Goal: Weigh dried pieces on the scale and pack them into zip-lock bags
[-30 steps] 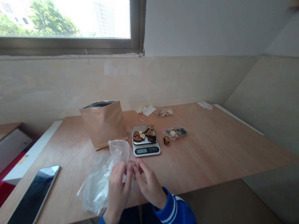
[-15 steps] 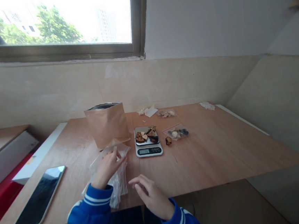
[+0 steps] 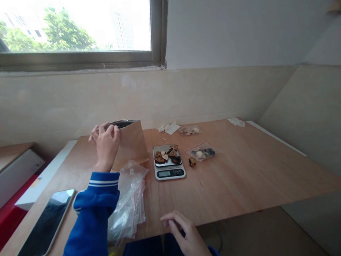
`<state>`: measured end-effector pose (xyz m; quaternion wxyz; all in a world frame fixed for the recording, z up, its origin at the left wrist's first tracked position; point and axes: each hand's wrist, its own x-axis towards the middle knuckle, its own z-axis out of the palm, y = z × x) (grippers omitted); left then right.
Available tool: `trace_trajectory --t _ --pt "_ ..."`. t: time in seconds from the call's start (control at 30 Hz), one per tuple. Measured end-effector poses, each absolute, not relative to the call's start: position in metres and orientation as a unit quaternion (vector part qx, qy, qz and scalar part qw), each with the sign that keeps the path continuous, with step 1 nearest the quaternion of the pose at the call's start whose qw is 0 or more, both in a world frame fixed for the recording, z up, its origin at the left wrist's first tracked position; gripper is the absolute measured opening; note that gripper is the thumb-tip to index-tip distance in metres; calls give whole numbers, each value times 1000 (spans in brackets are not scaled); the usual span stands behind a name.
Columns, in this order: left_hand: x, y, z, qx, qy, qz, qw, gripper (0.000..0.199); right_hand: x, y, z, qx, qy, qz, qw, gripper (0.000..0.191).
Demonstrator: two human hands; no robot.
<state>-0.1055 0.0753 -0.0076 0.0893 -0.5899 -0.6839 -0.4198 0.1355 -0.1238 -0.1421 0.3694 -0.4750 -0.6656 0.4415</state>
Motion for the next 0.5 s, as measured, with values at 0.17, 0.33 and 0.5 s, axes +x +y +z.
trace_trajectory --t 0.17,0.33,0.5 --pt "-89 6 -12 -527 -702 -464 121 32 123 -124 -122 -422 -713 381 411 28" --pt "-85 -54 -22 -563 -697 -444 32 21 98 -107 -77 -352 -811 212 416 38" --pt "-98 -69 -32 -555 -697 -454 -12 24 59 -81 -71 -358 -865 63 345 47"
